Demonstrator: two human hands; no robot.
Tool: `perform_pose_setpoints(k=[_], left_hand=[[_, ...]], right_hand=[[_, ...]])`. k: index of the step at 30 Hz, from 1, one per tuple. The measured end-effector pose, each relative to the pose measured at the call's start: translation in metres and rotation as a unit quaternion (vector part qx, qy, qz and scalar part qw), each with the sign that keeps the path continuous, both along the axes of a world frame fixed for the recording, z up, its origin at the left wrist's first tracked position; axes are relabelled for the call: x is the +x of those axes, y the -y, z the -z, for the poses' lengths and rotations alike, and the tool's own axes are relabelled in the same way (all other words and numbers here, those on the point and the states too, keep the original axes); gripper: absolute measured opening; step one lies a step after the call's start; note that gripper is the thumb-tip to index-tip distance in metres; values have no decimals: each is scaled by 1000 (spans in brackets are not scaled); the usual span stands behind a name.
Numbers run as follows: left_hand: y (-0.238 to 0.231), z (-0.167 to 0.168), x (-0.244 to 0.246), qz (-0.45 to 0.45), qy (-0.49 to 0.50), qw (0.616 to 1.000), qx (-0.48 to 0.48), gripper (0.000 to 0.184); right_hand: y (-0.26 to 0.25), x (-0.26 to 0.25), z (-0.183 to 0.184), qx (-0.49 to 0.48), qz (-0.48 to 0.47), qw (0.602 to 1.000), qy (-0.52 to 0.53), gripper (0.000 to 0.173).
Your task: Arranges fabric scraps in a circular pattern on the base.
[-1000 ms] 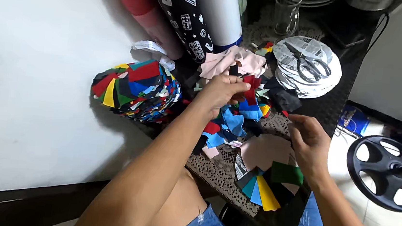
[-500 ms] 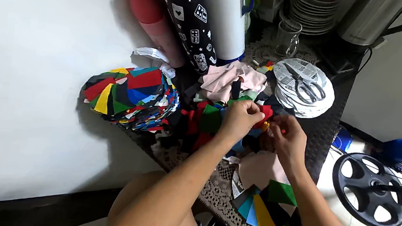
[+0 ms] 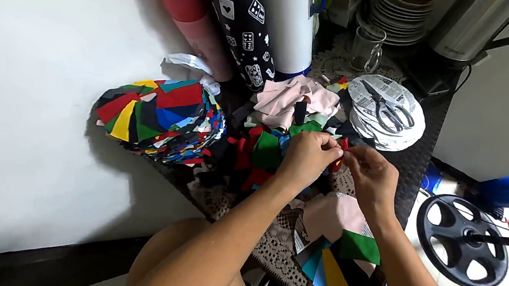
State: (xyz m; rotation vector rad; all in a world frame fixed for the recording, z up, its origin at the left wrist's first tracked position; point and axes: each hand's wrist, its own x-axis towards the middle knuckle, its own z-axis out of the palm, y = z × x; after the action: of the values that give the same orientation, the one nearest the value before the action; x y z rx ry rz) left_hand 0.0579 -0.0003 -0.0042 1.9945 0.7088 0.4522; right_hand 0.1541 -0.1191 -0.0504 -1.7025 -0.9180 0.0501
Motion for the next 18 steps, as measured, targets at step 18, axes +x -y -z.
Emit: perform_pose_setpoints(k=[18], left_hand=[[3,-1,1,3,17,973,-231,7]], right_hand=[[5,4,-2,87,-50,966,-238,10]])
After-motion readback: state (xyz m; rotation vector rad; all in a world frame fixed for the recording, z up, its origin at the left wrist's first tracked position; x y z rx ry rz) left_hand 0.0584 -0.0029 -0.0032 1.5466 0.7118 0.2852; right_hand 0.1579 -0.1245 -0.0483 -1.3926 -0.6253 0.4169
